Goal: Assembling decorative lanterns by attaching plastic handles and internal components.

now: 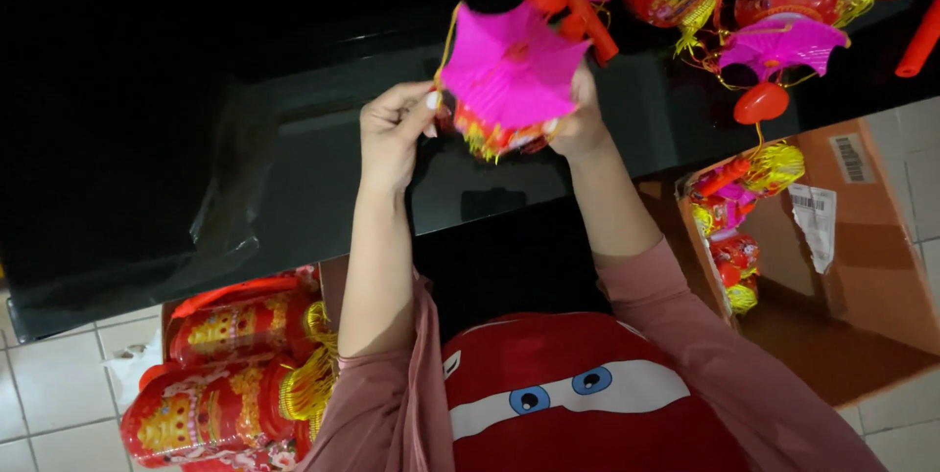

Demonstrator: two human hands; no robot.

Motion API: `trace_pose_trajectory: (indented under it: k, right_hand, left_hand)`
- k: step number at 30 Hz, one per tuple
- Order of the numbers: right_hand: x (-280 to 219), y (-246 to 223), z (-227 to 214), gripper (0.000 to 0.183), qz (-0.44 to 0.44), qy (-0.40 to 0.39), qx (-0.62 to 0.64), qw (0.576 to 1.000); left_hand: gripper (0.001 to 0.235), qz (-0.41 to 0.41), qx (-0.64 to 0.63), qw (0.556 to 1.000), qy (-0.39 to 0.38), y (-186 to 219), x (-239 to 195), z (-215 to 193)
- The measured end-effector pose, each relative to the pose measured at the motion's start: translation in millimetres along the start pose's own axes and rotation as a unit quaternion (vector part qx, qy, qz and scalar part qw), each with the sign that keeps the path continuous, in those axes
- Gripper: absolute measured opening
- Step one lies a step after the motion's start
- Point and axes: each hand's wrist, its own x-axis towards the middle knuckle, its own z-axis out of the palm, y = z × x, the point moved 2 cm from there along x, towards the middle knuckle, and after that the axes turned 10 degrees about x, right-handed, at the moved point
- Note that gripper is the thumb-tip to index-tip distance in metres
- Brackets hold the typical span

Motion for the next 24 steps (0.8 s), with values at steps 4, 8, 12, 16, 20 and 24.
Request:
trace_pose_trajectory:
  k: [4,8,12,16,20,24]
  right_hand:
    - [1,0,-4,0.074,0.006,0.001,0.001,1.0]
    - [1,-2,-7,0.077,0.008,0.003,0.0,1.0]
    - [0,0,-4,0.079,0.009,-0.001,0.0,1.0]
    - [1,4,1,0.082,0.012,-0.003,-0.002,1.0]
    - [-2,8,-5,0.092,0.022,0.013,-0.009,1.0]
    - [9,-2,11,0.077,0.003,0.019,-0.031,0.999]
  left_hand:
    - [0.013,-0.027,0.032,0.998,-0.046,11,1,6]
    - [0.015,-0.039,0.107,0.991,-0.071,23,-1,16]
    - [0.082,0.079,0.099,0.964,-0.236,50,-7,23]
    - [0.091,0.034,0.152,0.953,-0.261,48,-12,43]
    - [0.018,-0.035,0.224,0.942,-0.249,13,-14,42]
    - [0.024,-0.017,0.283,0.923,-0.261,23,-12,39]
